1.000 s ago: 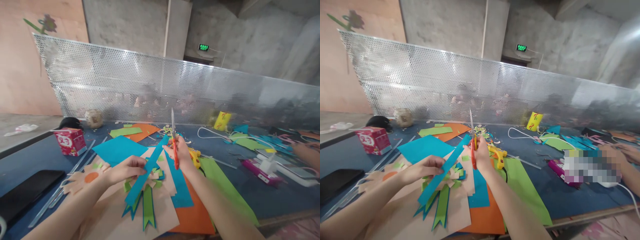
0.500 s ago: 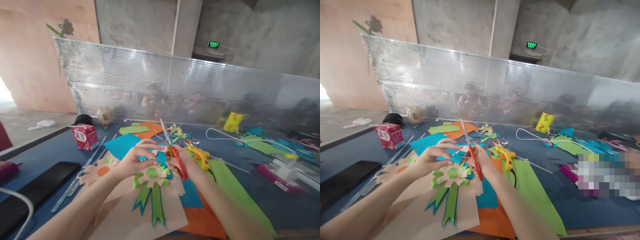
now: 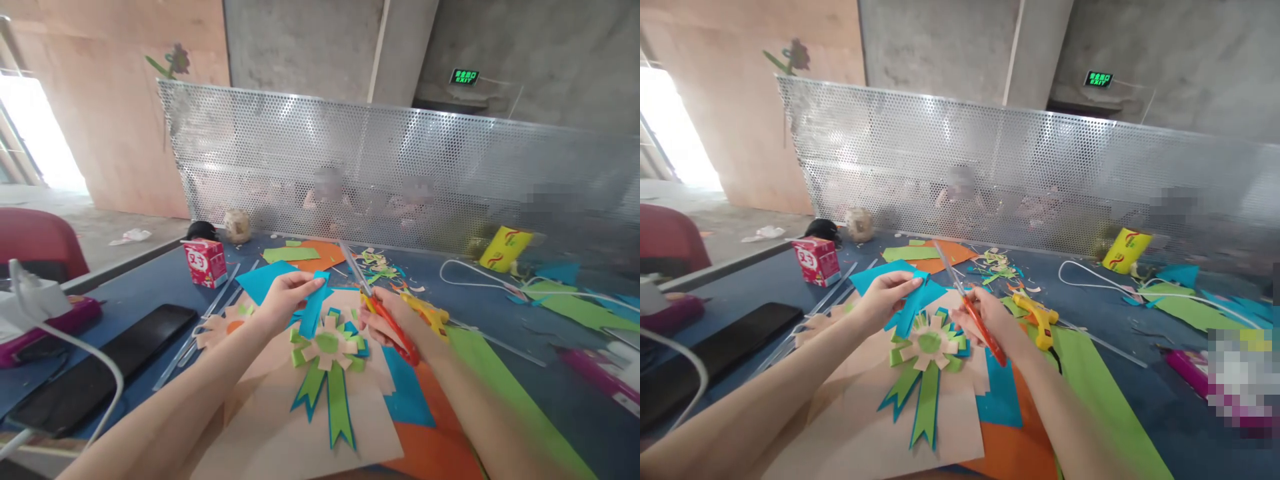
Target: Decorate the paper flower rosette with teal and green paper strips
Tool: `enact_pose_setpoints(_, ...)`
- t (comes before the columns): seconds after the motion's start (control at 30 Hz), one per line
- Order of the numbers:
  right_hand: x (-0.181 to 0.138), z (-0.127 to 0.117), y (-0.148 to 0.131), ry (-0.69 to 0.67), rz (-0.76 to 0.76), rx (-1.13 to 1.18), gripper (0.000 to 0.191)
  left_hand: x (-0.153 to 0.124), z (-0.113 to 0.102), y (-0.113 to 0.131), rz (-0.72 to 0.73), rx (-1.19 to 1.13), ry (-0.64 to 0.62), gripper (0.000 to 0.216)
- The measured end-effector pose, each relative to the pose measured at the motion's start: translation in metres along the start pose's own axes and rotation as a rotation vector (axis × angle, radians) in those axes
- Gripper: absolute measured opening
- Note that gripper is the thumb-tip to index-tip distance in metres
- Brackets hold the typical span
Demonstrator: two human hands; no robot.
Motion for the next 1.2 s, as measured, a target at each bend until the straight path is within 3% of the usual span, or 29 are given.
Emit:
enact_pose_setpoints(0.23,-0.011,0.012,0.008,-0.164,0.121,-0.009,0.031,-0.001,-0.005,0.012,0.049,-0.018,0.018,0.022)
enact_pose_setpoints(0.63,-0.017,0.016,0.005,-0.21,0.197,0.006,0.033,-0.002,-0.012,0.021,0.107,-0.054,0.026,0.018)
enact_pose_setpoints(1.07,-0.019,0.019,0.001,-0.226,0.204,0.051,0.032,-0.005,-0.004,0.025,0.151,0.089,-0.007,0.015)
enact_pose_setpoints(1.2,-0.022,0.018,-0.002,-0.231,0.216,0.057,0.029,-0.008,-0.001,0.031,0.184,0.225,-0.041,0.013)
Point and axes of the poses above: each hand's wrist, its own x-axis towards the middle knuckle, its own z-axis out of the palm, y = z × x, the point moved 9 cm from there along x, towards the middle knuckle, and after that the axes turned 15 degrees about -z, right-handed, at the moved point
